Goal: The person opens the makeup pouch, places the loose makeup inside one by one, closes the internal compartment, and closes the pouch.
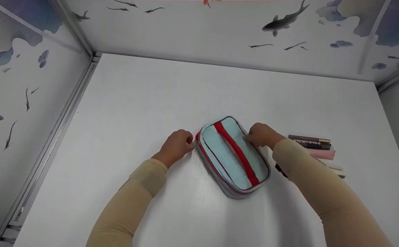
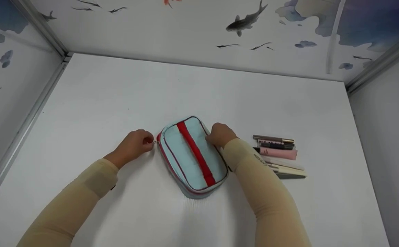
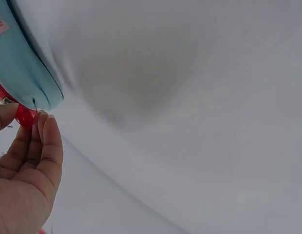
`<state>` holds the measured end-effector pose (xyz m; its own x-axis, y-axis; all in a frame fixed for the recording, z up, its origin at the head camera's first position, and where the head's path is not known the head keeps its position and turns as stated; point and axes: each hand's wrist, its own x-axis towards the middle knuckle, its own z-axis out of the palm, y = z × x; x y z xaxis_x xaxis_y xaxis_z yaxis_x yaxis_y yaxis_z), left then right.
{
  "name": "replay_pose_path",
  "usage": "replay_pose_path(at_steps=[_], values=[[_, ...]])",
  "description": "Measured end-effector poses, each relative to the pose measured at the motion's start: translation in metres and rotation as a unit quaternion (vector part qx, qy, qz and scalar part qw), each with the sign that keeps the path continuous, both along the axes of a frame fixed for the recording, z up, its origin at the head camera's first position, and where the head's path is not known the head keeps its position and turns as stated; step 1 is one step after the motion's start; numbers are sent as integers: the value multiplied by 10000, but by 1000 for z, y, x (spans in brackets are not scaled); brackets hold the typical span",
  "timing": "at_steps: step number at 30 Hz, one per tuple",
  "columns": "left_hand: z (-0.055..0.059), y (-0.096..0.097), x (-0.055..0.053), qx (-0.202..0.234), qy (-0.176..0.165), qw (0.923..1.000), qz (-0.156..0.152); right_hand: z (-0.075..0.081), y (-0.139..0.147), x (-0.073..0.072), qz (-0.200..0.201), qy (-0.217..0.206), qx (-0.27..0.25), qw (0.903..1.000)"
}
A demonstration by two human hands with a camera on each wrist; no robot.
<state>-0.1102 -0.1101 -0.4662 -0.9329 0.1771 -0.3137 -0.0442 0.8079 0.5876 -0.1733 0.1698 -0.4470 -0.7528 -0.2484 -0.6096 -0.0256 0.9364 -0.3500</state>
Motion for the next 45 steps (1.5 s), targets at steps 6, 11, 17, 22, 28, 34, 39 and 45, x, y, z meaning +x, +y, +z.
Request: replay_pose_path(at_steps=[6, 11, 17, 22, 28, 34, 39, 45], values=[[-3, 2, -8, 51, 86, 9999, -5, -7, 8, 3, -282, -427, -235, 9984], [-2, 3, -15, 14, 114, 9999, 54, -12, 9, 7, -750, -820, -442, 9928], [1, 5, -20, -73, 199, 9998, 34, -14, 6, 13, -1274, -713, -823, 9859], [3, 8, -20, 50, 134, 9999, 69, -13, -2, 16, -1423, -282, -904, 9853], [5, 12, -17, 250, 64, 9996, 86, -8, -8, 15, -1391, 222, -606, 9882], [10, 16, -5, 257, -8, 9996, -88, -5, -11, 13, -1553, 431, -497, 9857], [11, 21, 8, 254, 40, 9990, -363, -3, -9, 11, -1775, 552, -524, 9812], [10, 27, 22, 269, 49, 9978, -603, -4, -6, 8, -1943, 647, -475, 9776]])
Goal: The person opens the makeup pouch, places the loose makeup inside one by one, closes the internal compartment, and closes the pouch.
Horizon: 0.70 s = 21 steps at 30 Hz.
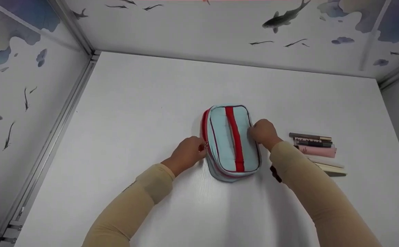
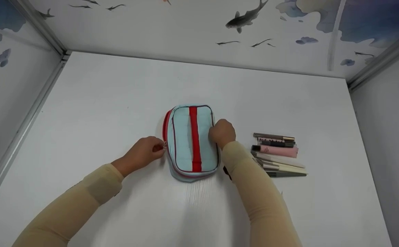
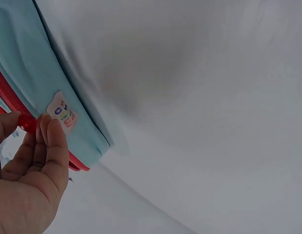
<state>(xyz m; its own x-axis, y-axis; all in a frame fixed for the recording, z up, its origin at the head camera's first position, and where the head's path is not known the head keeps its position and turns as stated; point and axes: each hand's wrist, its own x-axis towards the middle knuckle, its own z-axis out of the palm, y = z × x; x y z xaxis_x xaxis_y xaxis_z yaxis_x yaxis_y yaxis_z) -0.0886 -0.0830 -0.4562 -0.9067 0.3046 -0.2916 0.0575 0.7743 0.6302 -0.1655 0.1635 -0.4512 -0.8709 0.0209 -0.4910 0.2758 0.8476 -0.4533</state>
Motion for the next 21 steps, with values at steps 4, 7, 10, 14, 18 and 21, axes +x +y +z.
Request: replay_pose_path(at_steps=[4, 7, 10, 14, 18, 21], values=[[-1, 4, 7, 10, 49, 9999, -161, -3, 2, -2, -109, 83, -131, 9998], [-2, 7, 13, 58, 38, 9996, -265, -5, 4, -4, -183, 139, -156, 9996], [-2, 9, 20, 127, -5, 9992, -367, -6, 6, -6, -273, 118, -166, 9994], [-4, 10, 26, 173, -46, 9987, -472, -5, 7, -7, -348, 54, -175, 9992], [-5, 5, 27, 100, 23, 9990, -430, -3, 8, -6, -192, 19, -151, 9997], [-6, -1, 23, 62, 123, 9994, -309, -3, 10, -6, -132, -89, -283, 9995]])
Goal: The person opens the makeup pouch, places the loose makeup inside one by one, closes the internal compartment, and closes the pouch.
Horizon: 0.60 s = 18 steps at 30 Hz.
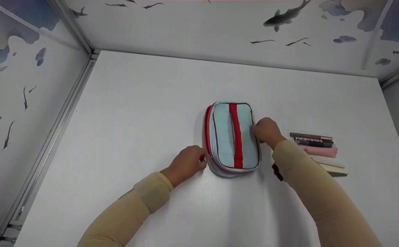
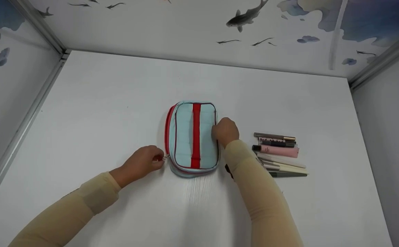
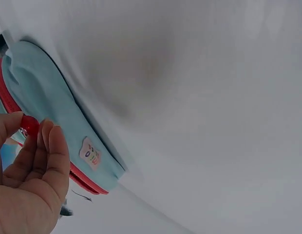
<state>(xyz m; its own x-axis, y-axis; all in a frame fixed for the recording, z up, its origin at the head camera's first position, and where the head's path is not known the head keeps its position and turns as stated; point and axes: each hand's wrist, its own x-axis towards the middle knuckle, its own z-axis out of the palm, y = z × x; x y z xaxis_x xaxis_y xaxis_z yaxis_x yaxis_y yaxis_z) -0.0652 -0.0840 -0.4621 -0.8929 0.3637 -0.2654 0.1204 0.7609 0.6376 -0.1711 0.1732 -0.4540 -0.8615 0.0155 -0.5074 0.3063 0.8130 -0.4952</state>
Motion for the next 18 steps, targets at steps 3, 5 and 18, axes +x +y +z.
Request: replay_pose_path(at_steps=[3, 5, 18], values=[[-1, -6, -6, -44, 29, 9998, 167, -2, 3, 0, -133, -257, -277, 9992], [-2, -10, -10, -84, 24, 9995, 292, -5, 5, 0, -224, -447, -426, 9978], [-10, -34, -44, -239, 50, 9963, 826, -16, 9, 10, -1067, -1043, -1474, 9778]])
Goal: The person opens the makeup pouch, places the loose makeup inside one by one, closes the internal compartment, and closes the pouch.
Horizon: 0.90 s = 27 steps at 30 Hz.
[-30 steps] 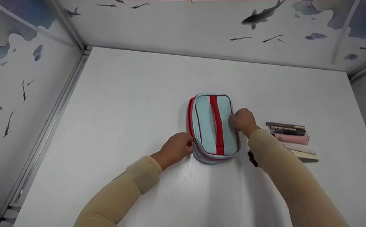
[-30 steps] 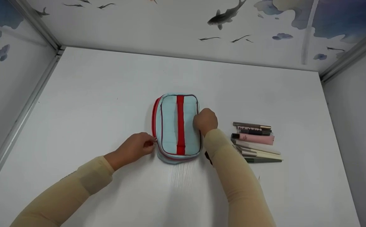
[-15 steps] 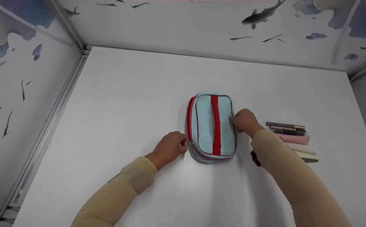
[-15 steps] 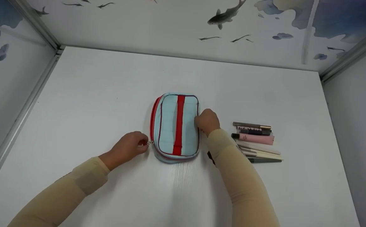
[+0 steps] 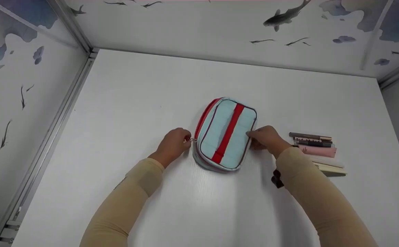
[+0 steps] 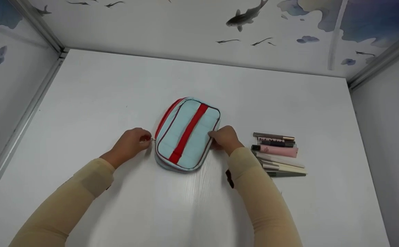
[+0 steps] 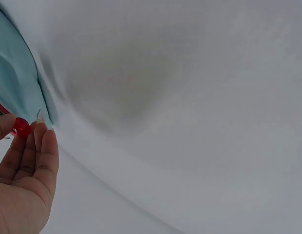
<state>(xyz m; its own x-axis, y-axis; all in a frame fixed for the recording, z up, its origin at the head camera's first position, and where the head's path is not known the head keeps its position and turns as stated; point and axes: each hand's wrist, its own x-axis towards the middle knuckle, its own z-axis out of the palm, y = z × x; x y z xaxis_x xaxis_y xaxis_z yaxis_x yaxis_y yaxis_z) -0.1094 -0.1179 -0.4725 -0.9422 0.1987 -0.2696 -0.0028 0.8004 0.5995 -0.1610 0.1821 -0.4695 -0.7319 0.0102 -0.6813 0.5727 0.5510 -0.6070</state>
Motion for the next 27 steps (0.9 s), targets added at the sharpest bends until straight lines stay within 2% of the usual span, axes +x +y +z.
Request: replay_pose_path(at_steps=[4, 9, 14, 22, 27], values=[[-1, -2, -5, -50, -67, 9999, 128, -2, -8, -2, -479, -168, -171, 9986], [2, 0, -3, -23, -179, 9996, 240, 0, -17, -7, -924, -64, -224, 9954], [5, 7, 3, 148, -164, 9994, 274, 3, -22, -9, -1258, 107, -166, 9919], [7, 13, 15, 547, 118, 9984, 15, 6, -26, -7, -1513, 459, 159, 9873], [9, 22, 27, 579, 36, 9983, -72, 5, -25, -5, -1655, 629, 177, 9840]])
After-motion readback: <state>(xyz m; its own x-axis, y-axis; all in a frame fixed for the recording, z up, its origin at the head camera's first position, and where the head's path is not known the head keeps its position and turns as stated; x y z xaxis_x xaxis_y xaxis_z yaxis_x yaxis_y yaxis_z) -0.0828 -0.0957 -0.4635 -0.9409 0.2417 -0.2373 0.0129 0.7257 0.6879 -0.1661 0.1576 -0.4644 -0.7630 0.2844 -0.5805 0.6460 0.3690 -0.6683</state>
